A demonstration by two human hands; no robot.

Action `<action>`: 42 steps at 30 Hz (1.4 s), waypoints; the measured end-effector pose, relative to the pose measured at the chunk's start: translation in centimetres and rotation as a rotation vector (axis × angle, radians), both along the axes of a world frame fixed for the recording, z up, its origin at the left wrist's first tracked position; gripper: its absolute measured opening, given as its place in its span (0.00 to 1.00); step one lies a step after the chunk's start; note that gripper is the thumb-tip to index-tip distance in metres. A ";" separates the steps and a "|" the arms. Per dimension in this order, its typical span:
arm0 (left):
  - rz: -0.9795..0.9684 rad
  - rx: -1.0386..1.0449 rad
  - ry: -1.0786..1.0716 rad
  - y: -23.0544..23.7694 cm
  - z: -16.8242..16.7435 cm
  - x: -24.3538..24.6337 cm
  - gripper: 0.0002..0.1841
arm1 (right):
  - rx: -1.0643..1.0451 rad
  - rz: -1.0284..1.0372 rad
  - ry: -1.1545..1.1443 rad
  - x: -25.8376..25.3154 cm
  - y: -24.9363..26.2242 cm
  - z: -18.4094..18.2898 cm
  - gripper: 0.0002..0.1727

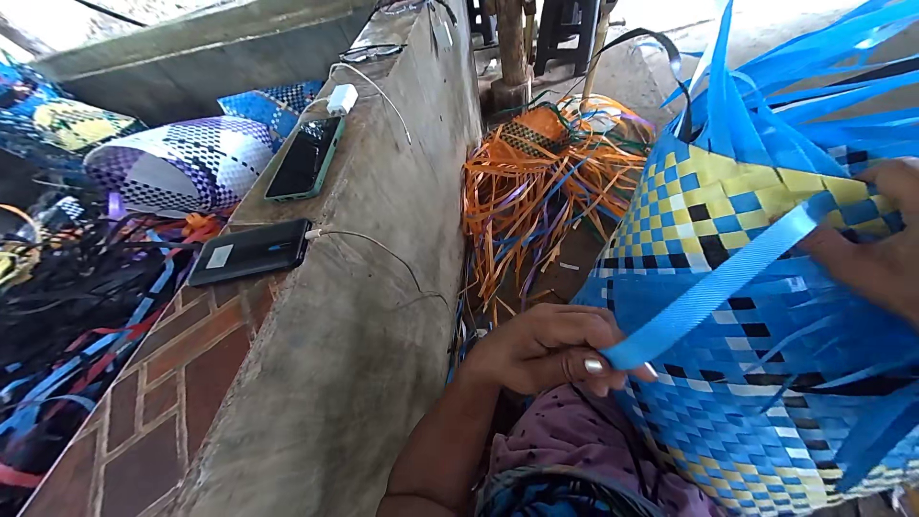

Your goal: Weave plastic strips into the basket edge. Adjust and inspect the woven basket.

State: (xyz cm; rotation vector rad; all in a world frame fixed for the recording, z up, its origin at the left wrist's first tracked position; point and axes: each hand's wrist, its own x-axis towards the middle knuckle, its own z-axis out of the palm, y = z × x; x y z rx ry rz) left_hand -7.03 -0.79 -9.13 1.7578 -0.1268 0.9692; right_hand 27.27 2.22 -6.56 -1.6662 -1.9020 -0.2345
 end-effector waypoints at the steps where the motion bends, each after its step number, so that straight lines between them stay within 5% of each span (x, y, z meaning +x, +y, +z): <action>1: 0.023 0.049 0.034 0.3 0.5 0.2 0.18 | 0.028 0.022 0.000 -0.1 0.2 0.0 0.41; 7: 0.391 0.262 0.388 4.0 3.5 3.3 0.10 | 0.081 0.119 0.089 -2.8 -0.8 2.6 0.30; 12: 0.579 0.626 0.378 7.2 7.0 8.0 0.06 | 0.006 0.166 0.161 -3.5 -0.6 3.7 0.30; 24: 0.539 0.821 0.281 8.1 11.1 12.0 0.07 | -0.085 0.277 0.295 -2.8 -0.3 3.5 0.25; 42: 0.567 0.870 0.410 9.1 10.2 11.1 0.06 | -0.141 0.306 0.342 -3.5 0.1 3.7 0.27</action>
